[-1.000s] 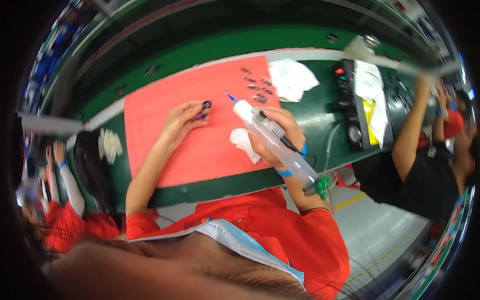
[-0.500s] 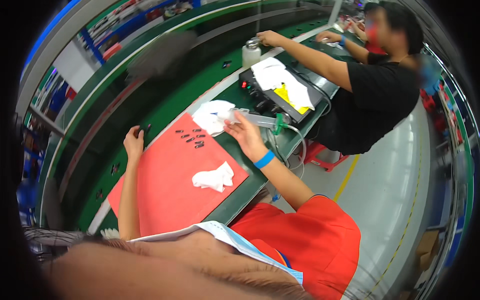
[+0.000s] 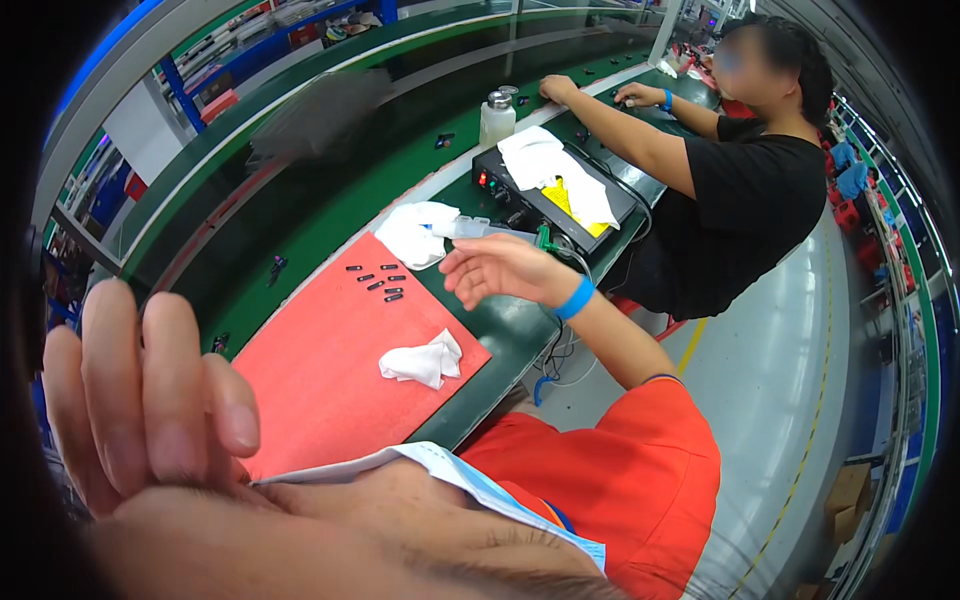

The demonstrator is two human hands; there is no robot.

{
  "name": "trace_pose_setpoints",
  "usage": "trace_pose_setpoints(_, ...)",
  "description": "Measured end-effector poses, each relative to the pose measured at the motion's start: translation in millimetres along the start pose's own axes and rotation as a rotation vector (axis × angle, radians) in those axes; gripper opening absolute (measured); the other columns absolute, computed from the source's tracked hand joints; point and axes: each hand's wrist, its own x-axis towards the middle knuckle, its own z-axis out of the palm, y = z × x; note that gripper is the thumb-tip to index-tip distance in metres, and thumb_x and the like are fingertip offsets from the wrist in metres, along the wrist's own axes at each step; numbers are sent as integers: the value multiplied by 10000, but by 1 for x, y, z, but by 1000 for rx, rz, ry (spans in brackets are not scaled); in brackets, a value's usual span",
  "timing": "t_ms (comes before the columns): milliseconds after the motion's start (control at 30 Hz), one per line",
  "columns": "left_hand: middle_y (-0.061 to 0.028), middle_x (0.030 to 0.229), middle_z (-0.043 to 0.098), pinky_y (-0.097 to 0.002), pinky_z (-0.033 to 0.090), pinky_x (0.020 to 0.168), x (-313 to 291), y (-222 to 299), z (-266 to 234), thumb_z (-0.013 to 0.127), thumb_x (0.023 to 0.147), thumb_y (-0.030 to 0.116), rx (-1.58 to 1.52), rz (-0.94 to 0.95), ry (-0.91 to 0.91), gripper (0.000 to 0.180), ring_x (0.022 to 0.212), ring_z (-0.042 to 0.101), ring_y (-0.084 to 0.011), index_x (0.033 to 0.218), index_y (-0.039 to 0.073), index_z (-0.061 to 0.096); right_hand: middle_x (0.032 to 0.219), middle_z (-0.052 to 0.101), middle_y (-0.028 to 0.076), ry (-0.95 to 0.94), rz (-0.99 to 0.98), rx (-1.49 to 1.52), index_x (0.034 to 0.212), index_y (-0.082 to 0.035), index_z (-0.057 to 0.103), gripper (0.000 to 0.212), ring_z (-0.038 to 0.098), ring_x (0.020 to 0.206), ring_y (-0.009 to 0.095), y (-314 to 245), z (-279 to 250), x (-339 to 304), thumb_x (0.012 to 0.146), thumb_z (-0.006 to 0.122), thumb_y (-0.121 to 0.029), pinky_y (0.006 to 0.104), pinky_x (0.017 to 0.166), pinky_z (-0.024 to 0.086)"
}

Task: Apply sealant or adhesive to small electronic components using a manual dispensing syringe.

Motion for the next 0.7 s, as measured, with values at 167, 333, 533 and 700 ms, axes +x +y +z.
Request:
trace_pose_setpoints(167, -32, 685, 466, -286, 401, 682, 1, -3, 2, 462, 784, 54, -35, -8, 18, 77, 683, 464, -158, 709, 38, 459, 830, 578, 170, -1, -297, -481, 924, 77, 512, 328, 600, 701, 207, -66, 31, -81, 853, 413, -228, 294, 608, 497)
trace_pose_setpoints(333, -29, 683, 455, -281, 398, 659, -1, -8, 3, 475, 777, 59, -54, -38, 43, 85, 666, 459, -153, 696, 47, 450, 876, 568, 129, 406, -473, -880, 962, 53, 521, 373, 580, 789, 182, -117, -36, -82, 831, 458, -290, 264, 664, 483)
trace_pose_setpoints(533, -27, 680, 441, -275, 394, 631, 6, -16, 0, 491, 768, 65, -115, -60, 37, 102, 646, 454, -148, 680, 59, 438, 988, 527, 59, 890, 82, -1184, 1050, -41, 523, 416, 512, 898, 151, -145, -183, -63, 801, 494, -373, 277, 660, 463)
trace_pose_setpoints(700, -25, 678, 430, -270, 391, 608, 13, -30, -1, 505, 760, 70, -161, -117, 65, 120, 629, 450, -143, 667, 69, 429, 1056, 490, 82, 997, 117, -1056, 1087, -86, 514, 441, 500, 928, 190, -145, -252, -52, 777, 516, -400, 329, 645, 470)
